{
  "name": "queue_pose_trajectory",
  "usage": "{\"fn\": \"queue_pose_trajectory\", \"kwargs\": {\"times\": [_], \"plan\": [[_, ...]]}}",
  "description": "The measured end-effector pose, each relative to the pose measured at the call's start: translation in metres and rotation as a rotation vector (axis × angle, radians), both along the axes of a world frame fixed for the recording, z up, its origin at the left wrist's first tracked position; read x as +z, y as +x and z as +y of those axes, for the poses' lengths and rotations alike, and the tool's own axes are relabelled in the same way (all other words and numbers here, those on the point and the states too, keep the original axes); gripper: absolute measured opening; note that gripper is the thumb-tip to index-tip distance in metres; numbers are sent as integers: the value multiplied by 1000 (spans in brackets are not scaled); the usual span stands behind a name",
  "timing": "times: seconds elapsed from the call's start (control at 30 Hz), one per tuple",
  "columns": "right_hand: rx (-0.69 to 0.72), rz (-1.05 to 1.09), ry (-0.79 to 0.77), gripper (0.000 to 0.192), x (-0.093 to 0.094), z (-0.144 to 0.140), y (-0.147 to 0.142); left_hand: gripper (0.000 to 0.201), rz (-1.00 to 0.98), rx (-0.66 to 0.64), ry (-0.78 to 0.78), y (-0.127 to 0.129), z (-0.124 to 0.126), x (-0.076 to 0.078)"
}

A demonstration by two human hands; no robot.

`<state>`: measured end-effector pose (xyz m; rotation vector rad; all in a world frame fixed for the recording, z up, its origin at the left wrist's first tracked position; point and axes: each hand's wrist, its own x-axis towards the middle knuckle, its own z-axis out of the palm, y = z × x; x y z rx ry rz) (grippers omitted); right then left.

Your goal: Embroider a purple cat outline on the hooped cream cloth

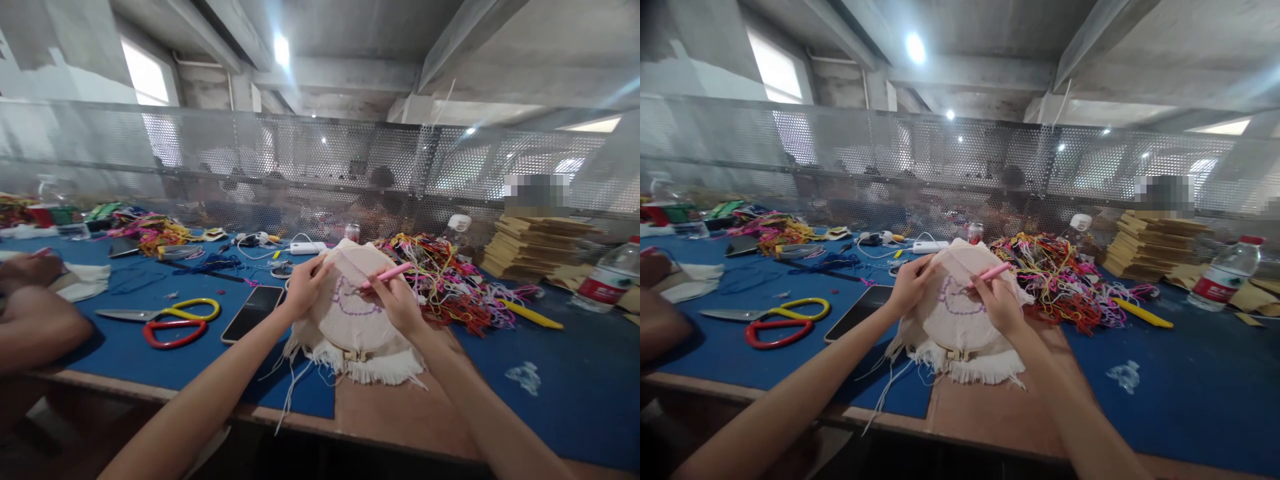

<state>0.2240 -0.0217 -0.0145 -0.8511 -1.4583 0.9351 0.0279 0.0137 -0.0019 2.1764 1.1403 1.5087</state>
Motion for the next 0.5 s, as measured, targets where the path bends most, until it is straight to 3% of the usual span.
{"fn": "queue_pose_trajectory", "kwargs": {"times": [0.5], "plan": [[-16, -78, 27, 31, 6, -9, 0, 37, -4, -6, -3, 0, 2, -1]]}}
